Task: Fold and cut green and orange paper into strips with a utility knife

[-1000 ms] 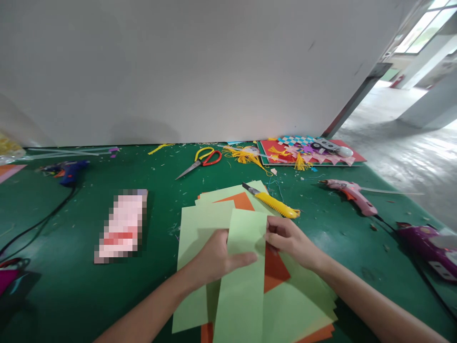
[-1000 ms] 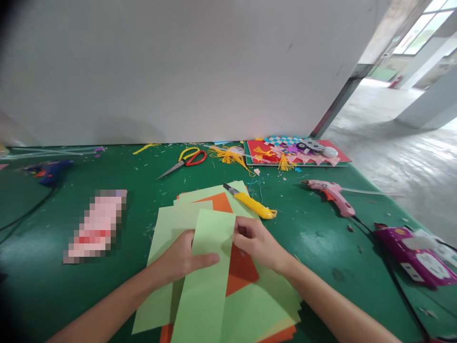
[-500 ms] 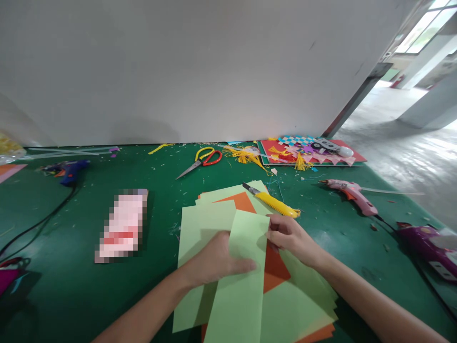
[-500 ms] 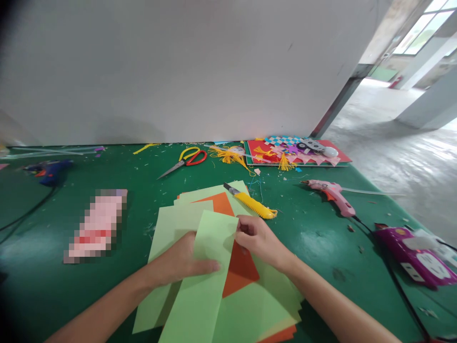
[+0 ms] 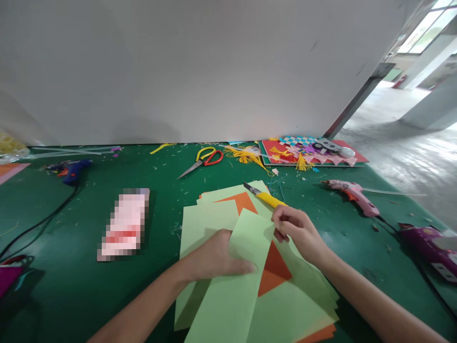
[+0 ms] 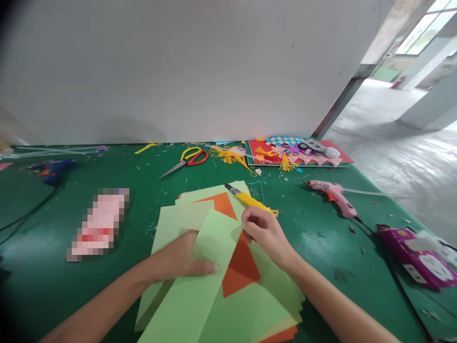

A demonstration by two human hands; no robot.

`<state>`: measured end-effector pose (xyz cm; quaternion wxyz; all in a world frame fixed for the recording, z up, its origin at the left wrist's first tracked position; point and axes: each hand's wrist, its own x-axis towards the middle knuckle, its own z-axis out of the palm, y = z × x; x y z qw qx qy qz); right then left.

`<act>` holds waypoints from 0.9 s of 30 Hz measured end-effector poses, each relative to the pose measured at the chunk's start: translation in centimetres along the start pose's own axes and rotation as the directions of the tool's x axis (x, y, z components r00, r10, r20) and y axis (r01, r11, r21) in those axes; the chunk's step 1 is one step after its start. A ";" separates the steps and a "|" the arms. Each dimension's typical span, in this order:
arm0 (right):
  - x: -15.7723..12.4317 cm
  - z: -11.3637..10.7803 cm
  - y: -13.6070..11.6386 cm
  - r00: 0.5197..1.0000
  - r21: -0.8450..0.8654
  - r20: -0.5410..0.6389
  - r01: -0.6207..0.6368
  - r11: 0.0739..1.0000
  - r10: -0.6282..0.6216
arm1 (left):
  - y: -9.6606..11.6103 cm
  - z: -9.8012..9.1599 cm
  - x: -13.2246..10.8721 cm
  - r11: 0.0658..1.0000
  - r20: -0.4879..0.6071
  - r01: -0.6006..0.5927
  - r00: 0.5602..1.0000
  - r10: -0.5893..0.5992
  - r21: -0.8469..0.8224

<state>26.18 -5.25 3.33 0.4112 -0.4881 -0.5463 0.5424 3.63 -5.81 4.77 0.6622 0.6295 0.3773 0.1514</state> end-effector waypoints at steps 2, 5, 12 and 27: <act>0.2 -0.3 0.1 0.998 0.053 -0.061 0.033 0.998 -0.030 | 0.2 0.0 -0.1 1.000 0.036 0.014 0.999 -0.015 0.016; 0.4 -0.6 0.1 0.997 0.142 -0.077 0.040 0.989 -0.030 | 0.3 0.3 -0.1 1.000 -0.026 0.008 1.000 -0.008 0.001; -0.2 1.0 -0.1 0.970 0.191 0.216 -0.153 0.970 0.110 | -0.1 0.9 0.3 0.989 -0.254 -0.090 0.965 0.058 -0.115; -0.3 1.3 0.1 0.939 0.071 0.278 -0.230 0.971 0.203 | -0.5 1.6 0.3 0.984 -0.347 0.019 0.934 -0.081 -0.178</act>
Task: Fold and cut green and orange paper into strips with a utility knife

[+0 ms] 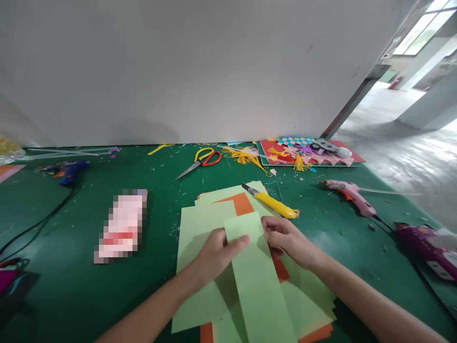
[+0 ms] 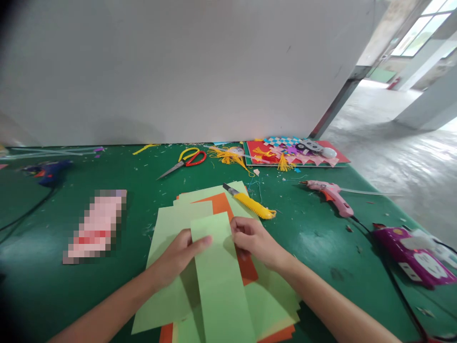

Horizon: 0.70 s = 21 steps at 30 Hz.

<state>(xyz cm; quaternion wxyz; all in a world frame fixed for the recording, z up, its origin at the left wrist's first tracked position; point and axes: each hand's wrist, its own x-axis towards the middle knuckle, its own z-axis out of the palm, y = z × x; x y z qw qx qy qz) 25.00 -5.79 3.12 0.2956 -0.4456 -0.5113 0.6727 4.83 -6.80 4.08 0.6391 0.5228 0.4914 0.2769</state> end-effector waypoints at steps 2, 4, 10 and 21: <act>-0.2 -0.1 -0.2 0.997 -0.078 0.068 -0.032 0.996 0.037 | 0.4 -0.6 0.2 0.999 -0.069 -0.015 0.998 0.012 -0.043; -0.4 -0.2 -0.2 0.987 -0.147 0.140 -0.051 0.988 0.072 | 0.9 -1.3 0.5 0.995 0.005 -0.044 0.999 0.044 -0.090; -0.4 0.3 -0.2 0.967 -0.191 0.226 -0.076 0.979 0.119 | 0.8 -1.6 1.0 0.984 0.161 -0.116 0.983 0.093 0.137; -0.3 0.5 -0.3 0.962 -0.223 0.234 -0.088 0.971 0.141 | 0.8 -2.4 1.6 0.969 0.073 -0.131 0.990 0.118 0.210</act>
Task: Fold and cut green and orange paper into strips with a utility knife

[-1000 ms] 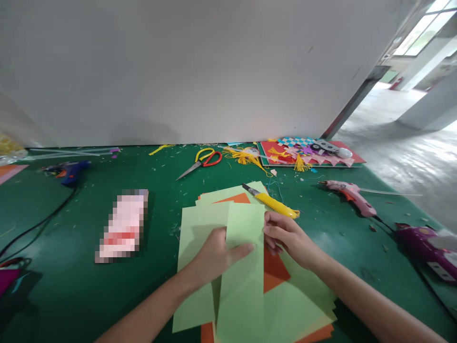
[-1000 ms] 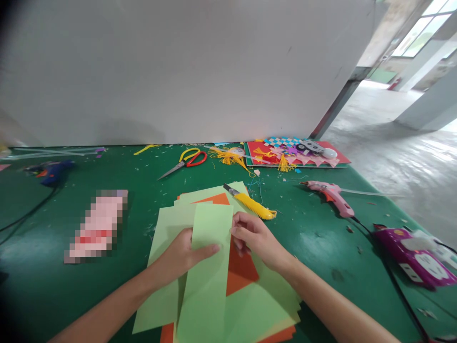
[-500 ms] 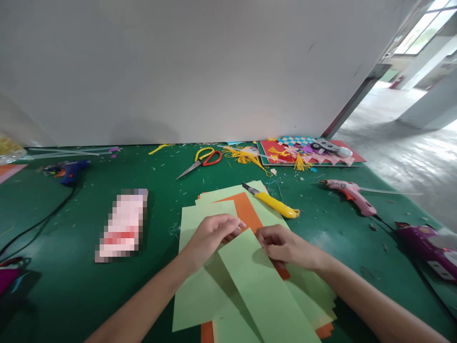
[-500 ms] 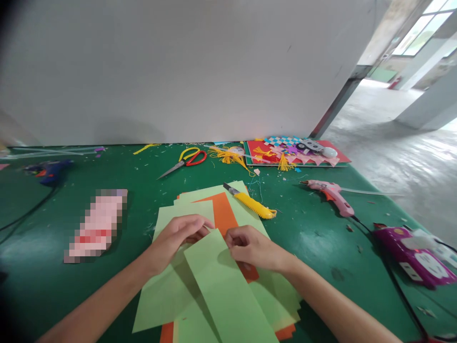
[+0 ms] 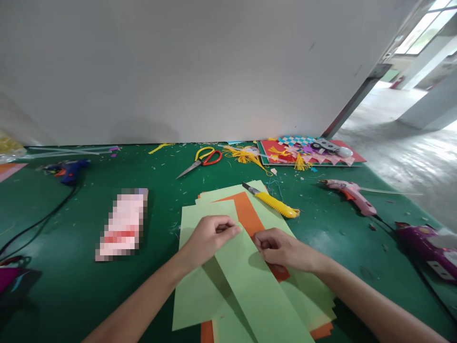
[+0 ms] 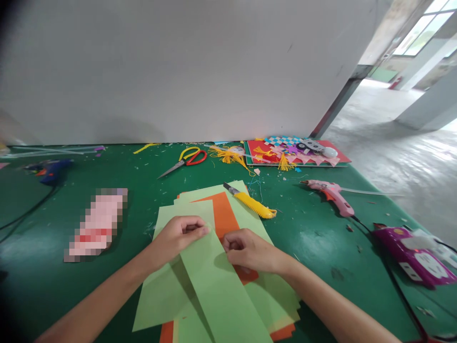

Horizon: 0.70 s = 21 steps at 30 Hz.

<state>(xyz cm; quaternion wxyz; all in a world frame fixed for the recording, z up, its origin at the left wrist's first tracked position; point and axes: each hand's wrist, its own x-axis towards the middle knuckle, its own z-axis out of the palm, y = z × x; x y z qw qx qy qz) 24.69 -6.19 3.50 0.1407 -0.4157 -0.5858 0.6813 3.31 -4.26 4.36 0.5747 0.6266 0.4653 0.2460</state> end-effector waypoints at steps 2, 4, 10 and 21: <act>0.0 -0.1 0.0 1.000 -0.010 0.009 0.000 1.000 0.000 | -0.2 -0.6 0.2 1.000 -0.036 -0.003 0.999 0.003 -0.004; 0.0 -0.2 -0.1 1.000 -0.012 0.027 -0.004 1.000 0.004 | -0.5 -1.4 0.4 1.000 -0.088 -0.010 0.996 0.009 -0.009; -0.2 -0.4 -0.3 0.999 -0.033 0.053 -0.002 0.999 0.003 | -1.1 -4.1 1.0 0.999 -0.283 -0.023 0.959 0.010 -0.045; -0.6 -1.8 -0.3 0.998 -0.103 0.050 0.043 0.994 -0.038 | -1.2 -8.0 1.4 0.989 -0.575 -0.055 0.818 -0.036 -0.139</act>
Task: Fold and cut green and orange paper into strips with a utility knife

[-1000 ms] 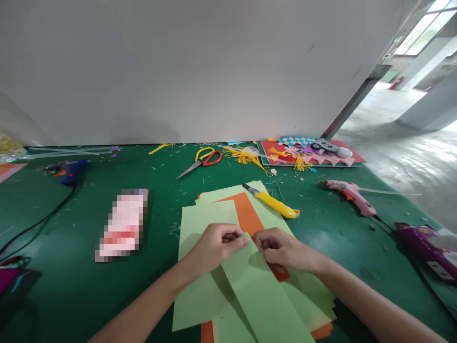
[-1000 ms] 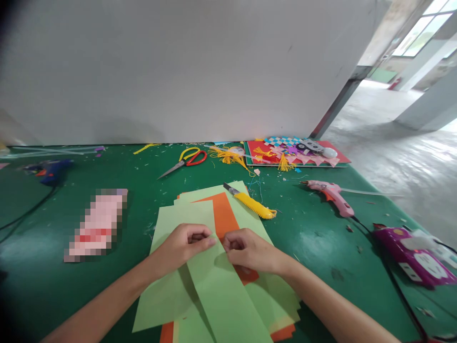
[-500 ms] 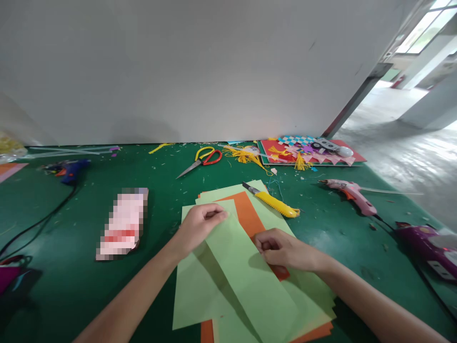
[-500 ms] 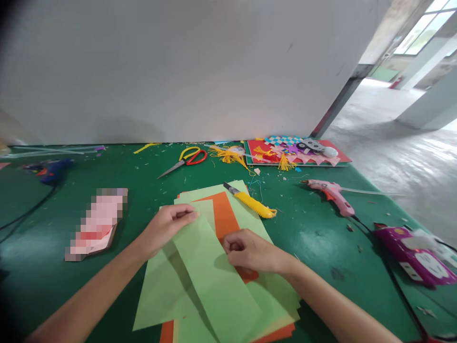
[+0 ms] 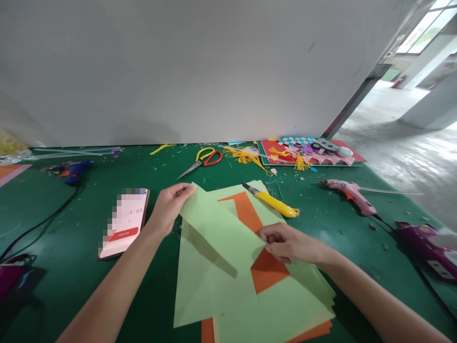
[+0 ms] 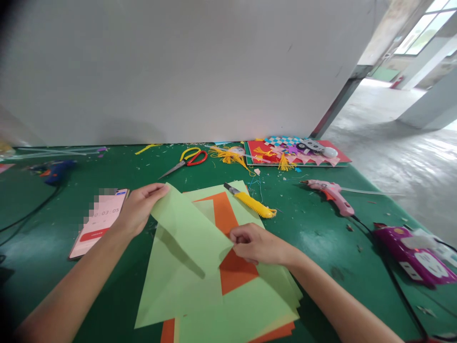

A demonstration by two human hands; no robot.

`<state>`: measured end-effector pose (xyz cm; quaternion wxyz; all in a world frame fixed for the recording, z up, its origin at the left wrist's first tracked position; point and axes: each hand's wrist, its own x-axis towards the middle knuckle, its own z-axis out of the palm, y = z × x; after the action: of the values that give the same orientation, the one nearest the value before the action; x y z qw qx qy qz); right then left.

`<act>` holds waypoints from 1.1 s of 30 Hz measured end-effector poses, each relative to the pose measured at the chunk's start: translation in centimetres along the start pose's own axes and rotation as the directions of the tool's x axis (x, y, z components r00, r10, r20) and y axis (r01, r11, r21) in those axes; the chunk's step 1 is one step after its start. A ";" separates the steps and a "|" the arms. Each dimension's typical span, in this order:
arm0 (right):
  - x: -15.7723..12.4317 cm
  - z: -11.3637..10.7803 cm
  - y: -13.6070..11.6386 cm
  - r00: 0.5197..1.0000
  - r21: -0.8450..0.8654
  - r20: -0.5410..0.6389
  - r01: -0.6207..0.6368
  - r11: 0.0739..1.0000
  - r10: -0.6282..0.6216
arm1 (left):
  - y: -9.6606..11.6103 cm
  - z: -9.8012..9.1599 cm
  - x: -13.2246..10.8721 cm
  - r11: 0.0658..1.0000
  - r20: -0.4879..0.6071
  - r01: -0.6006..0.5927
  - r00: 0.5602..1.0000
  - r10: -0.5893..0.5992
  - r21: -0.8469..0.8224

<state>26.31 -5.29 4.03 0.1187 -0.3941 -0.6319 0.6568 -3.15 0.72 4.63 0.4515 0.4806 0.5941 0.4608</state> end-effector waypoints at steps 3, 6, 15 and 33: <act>0.0 0.3 0.0 0.996 -0.005 -0.092 0.005 1.000 -0.006 | -0.1 -0.2 0.2 0.998 -0.051 -0.014 0.999 0.012 -0.054; 0.4 0.8 0.1 0.939 -0.041 -0.333 0.075 0.996 -0.084 | 0.1 0.3 -0.3 0.995 0.008 -0.015 1.000 0.016 -0.094; 1.0 0.9 0.7 0.732 -0.375 -0.639 -0.028 0.927 -0.236 | 0.9 1.5 -2.0 0.959 0.210 0.087 0.977 -0.029 -0.270; 1.5 3.0 0.9 0.944 -0.154 -0.329 -0.032 0.988 -0.021 | 0.1 3.7 -3.6 0.964 0.346 0.182 0.932 -0.106 -0.196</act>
<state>23.58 -6.69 2.35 0.1895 -0.5082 -0.6519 0.5299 0.95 -2.42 4.43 0.6294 0.4521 0.4871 0.4028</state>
